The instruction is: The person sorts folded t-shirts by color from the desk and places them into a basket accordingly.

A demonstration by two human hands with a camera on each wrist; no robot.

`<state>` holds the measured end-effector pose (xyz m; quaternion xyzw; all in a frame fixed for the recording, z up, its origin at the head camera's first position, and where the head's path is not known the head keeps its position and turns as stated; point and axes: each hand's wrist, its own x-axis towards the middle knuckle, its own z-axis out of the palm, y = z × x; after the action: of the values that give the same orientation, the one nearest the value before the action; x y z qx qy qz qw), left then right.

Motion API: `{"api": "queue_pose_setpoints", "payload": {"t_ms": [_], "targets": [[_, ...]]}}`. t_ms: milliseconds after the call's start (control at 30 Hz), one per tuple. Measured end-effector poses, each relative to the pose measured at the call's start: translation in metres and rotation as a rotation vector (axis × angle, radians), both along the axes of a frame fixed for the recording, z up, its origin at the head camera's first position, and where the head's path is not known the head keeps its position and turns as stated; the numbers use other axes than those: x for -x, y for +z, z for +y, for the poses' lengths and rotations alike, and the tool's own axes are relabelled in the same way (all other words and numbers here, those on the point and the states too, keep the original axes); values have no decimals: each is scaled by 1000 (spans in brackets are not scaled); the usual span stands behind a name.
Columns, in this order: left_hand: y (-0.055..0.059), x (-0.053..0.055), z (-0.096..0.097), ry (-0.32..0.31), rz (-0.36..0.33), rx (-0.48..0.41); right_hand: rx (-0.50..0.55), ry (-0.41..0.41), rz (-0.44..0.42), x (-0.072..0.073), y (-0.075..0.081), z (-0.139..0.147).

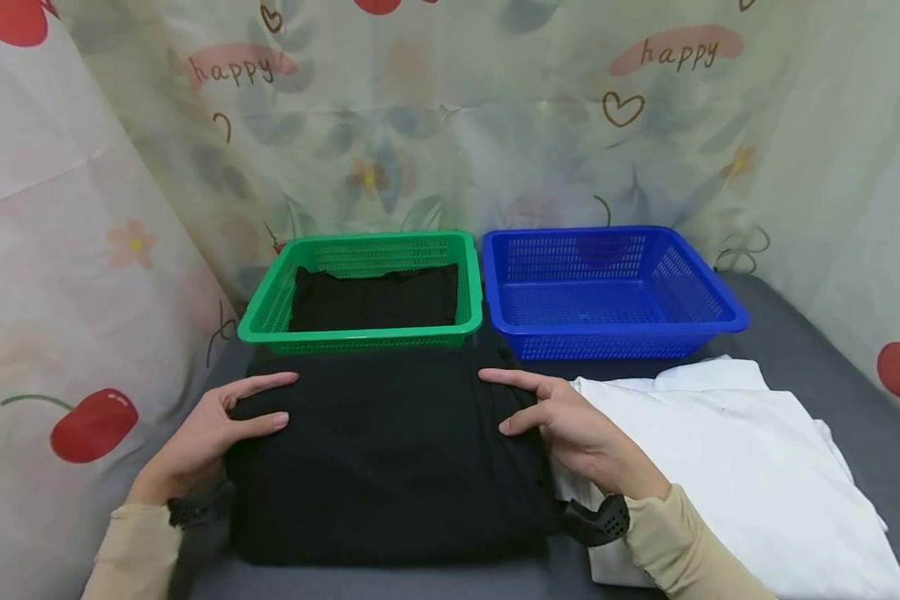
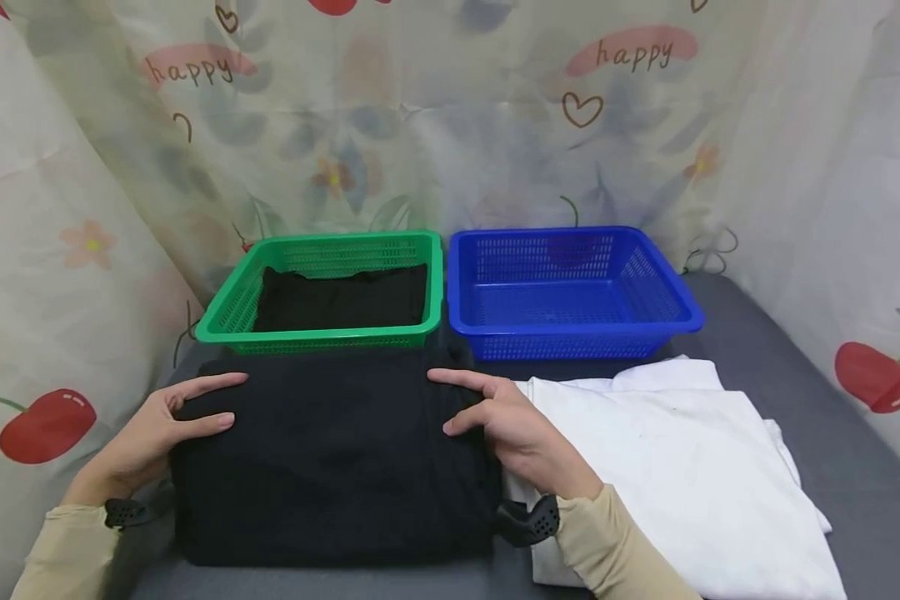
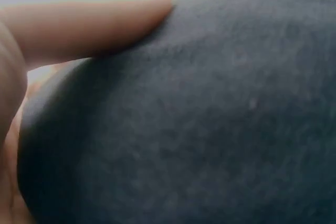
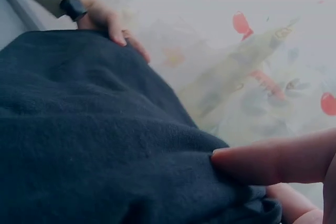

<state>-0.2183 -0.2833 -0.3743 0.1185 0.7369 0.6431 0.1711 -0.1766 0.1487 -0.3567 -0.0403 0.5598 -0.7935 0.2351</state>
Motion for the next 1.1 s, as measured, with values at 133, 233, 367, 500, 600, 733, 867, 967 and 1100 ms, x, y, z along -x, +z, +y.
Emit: {"api": "queue_pose_setpoints", "payload": {"t_ms": [133, 233, 367, 500, 600, 733, 867, 967, 1100], "targets": [[11, 4, -1, -6, 53, 16, -42, 6, 45, 4, 13, 4], [19, 7, -1, -16, 82, 25, -61, 11, 71, 7, 24, 7], [33, 14, -1, -25, 120, 33, -72, 16, 100, 13, 39, 10], [49, 21, 2, -26, 159, 32, -77, 21, 139, 23, 50, 12], [62, 27, 4, -33, 175, 37, -97, 23, 173, 35, 57, 15], [78, 44, 6, -49, 188, 55, -108, 33, 216, 56, 67, 21], [92, 65, 8, -53, 207, 86, -84, 50, 238, 78, 76, 25], [100, 82, 9, -53, 220, 103, -77, 51, 252, 95, 81, 25], [111, 104, 11, -20, 240, 138, -82, 22, 256, 117, 88, 21]]}}
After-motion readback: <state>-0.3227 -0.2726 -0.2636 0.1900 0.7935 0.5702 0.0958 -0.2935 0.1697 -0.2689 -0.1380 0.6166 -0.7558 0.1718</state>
